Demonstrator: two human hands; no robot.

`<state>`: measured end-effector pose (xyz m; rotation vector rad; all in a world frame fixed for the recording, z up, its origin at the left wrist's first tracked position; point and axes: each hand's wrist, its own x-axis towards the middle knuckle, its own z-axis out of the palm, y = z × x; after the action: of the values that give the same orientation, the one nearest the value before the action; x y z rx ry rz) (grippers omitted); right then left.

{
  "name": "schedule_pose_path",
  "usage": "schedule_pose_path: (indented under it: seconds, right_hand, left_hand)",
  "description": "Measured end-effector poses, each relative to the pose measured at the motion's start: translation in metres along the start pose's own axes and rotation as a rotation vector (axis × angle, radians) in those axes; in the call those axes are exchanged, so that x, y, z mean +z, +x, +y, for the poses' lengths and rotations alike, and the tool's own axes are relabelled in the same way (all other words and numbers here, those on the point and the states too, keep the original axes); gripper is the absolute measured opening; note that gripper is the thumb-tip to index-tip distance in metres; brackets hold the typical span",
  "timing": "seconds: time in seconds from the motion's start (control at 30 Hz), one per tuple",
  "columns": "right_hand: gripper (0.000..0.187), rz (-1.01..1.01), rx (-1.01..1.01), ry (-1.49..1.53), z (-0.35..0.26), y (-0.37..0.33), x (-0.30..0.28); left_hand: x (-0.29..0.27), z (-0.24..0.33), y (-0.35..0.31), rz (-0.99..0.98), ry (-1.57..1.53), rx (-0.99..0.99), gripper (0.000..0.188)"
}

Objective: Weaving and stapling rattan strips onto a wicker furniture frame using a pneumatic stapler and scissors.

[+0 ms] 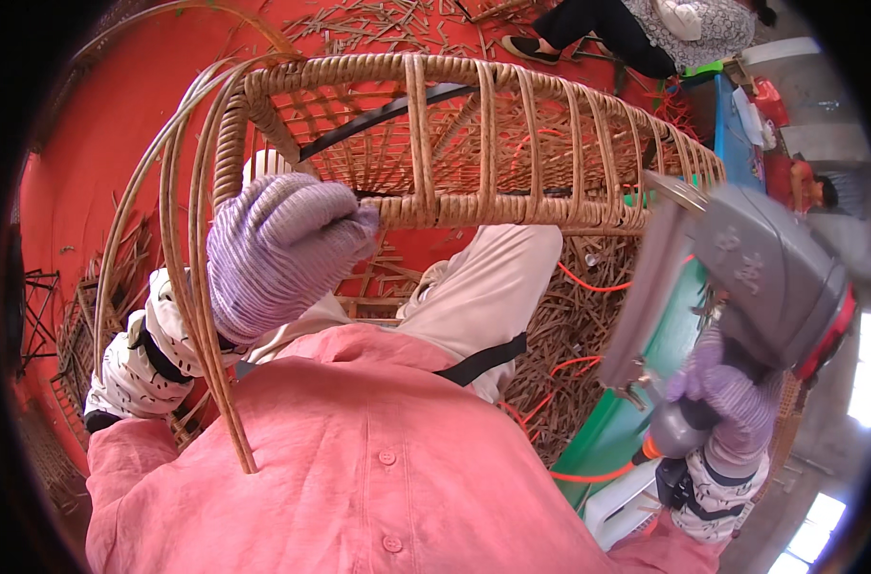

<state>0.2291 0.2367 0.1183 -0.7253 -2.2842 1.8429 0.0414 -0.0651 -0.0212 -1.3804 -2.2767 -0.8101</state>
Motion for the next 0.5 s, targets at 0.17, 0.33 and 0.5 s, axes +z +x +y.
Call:
schedule_pose_path:
  seconds: [0.17,0.33,0.5]
  right_hand:
    - [0.049,-0.279,-0.125,-0.281,-0.027,0.022,0.061]
    - [0.047,-0.449,-0.033,-0.531,-0.051,0.032,0.081]
    - [0.045,-0.514,0.019,-0.674,-0.058,0.038,0.087]
  left_hand:
    - [0.002,0.006,-0.002,0.016,-0.082,-0.146,0.016]
    - [-0.001,0.014,0.005,0.036,-0.080,-0.141,0.018]
    - [-0.004,0.016,0.006,0.014,-0.133,-0.116,0.024]
